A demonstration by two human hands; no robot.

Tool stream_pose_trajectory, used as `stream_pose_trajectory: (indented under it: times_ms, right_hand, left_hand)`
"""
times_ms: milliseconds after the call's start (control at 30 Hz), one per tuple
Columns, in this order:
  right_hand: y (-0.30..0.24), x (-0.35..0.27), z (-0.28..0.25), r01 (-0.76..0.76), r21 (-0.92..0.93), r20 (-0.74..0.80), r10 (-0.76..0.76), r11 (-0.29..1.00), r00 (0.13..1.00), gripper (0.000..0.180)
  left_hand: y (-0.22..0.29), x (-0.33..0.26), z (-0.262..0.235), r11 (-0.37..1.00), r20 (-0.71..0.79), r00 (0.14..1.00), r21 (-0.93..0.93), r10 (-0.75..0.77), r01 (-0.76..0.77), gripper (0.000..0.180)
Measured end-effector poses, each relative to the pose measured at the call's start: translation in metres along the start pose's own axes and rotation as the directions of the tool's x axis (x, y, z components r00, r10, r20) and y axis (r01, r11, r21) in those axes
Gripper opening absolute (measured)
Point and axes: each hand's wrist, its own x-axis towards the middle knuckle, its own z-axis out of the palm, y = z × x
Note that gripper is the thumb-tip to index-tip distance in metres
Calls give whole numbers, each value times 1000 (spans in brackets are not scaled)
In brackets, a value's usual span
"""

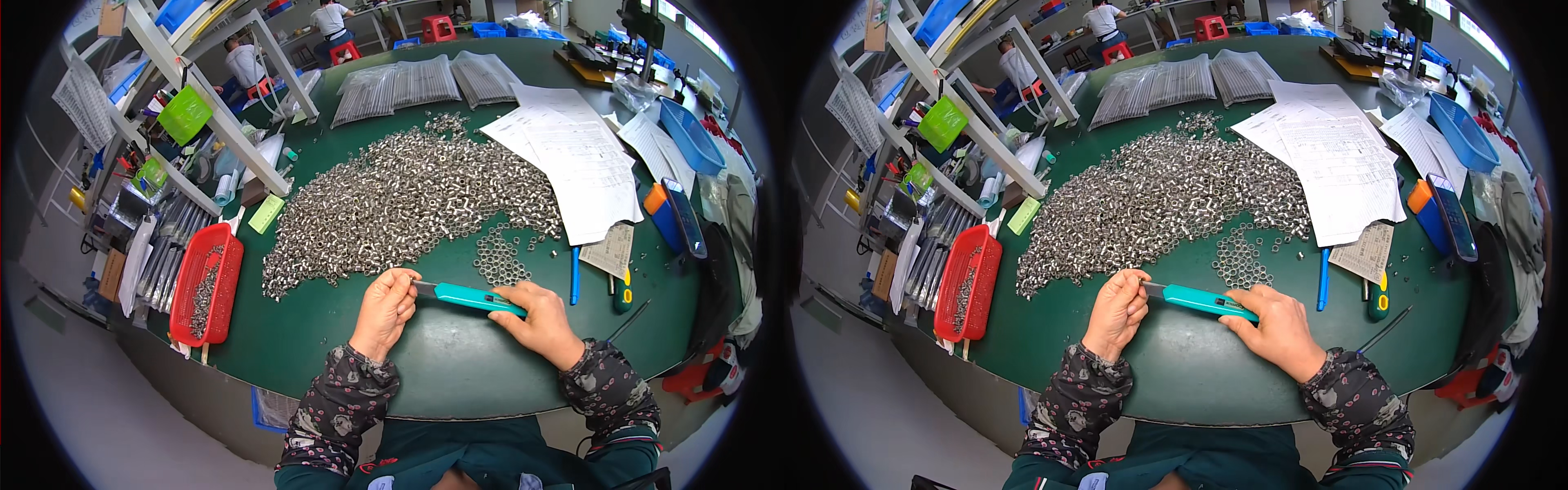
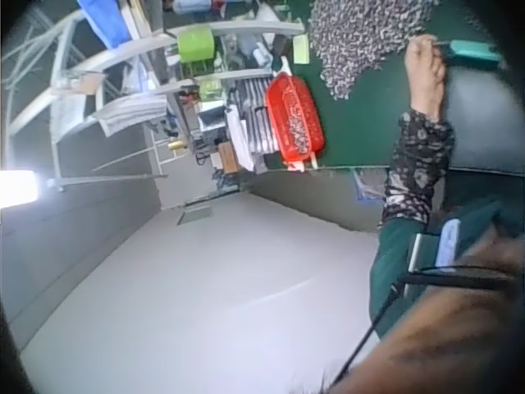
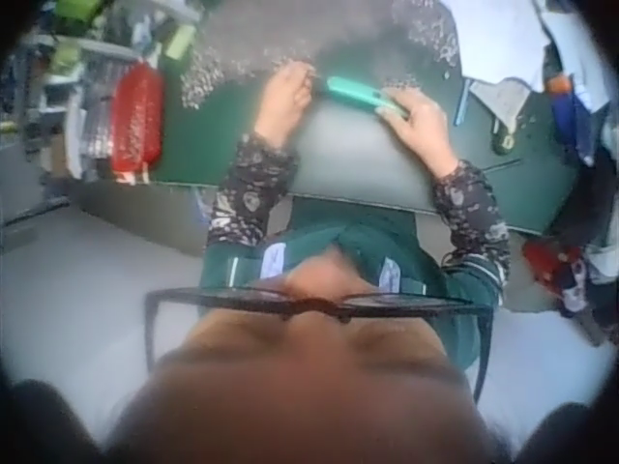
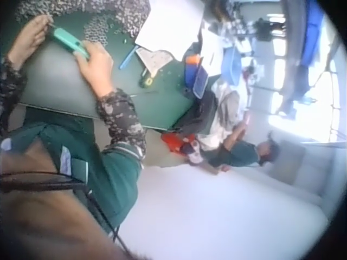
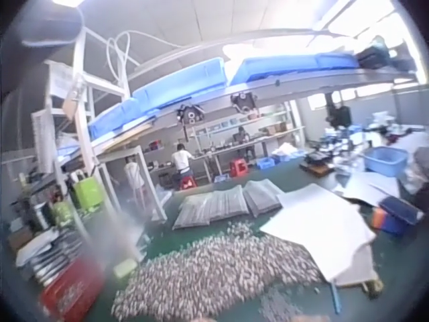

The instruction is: Inspecting and sorting small metal components on a workbench using a utility knife.

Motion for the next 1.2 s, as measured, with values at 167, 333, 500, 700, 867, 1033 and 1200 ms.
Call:
stream_pose_trajectory:
  times_ms: [167, 333, 500, 700, 867, 1033, 1200]
  right_hand:
    - [-1, 0, 1, 18, -33, -22, -18, 999, 1000, 27]
    - [-2, -1, 2, 37, -60, -51, -40, 997, 998, 26]
    - [-1, -2, 2, 74, -100, -87, -83, 992, 993, 27]
    - [-2, -1, 2, 94, -133, -96, -107, 987, 990, 28]
    - [-3, -1, 2, 100, -141, -104, -115, 985, 988, 29]
    - [-2, -1, 1, 104, -154, -105, -121, 983, 987, 29]
    - [-2, -2, 1, 105, -149, -103, -121, 983, 987, 29]
  left_hand:
    - [1, -1, 3, 998, -31, 999, 54, 17, -16, 16]
    - [0, -2, 5, 995, -47, 998, 95, 42, -37, 16]
    - [0, -2, 7, 990, -63, 997, 135, 51, -42, 16]
    - [0, -2, 5, 983, -63, 995, 174, 72, -60, 16]
    - [0, -2, 5, 980, -71, 995, 192, 72, -57, 16]
    - [-1, -1, 5, 973, -64, 995, 221, 82, -66, 17]
    - [-1, -1, 3, 967, -40, 996, 248, 77, -64, 18]
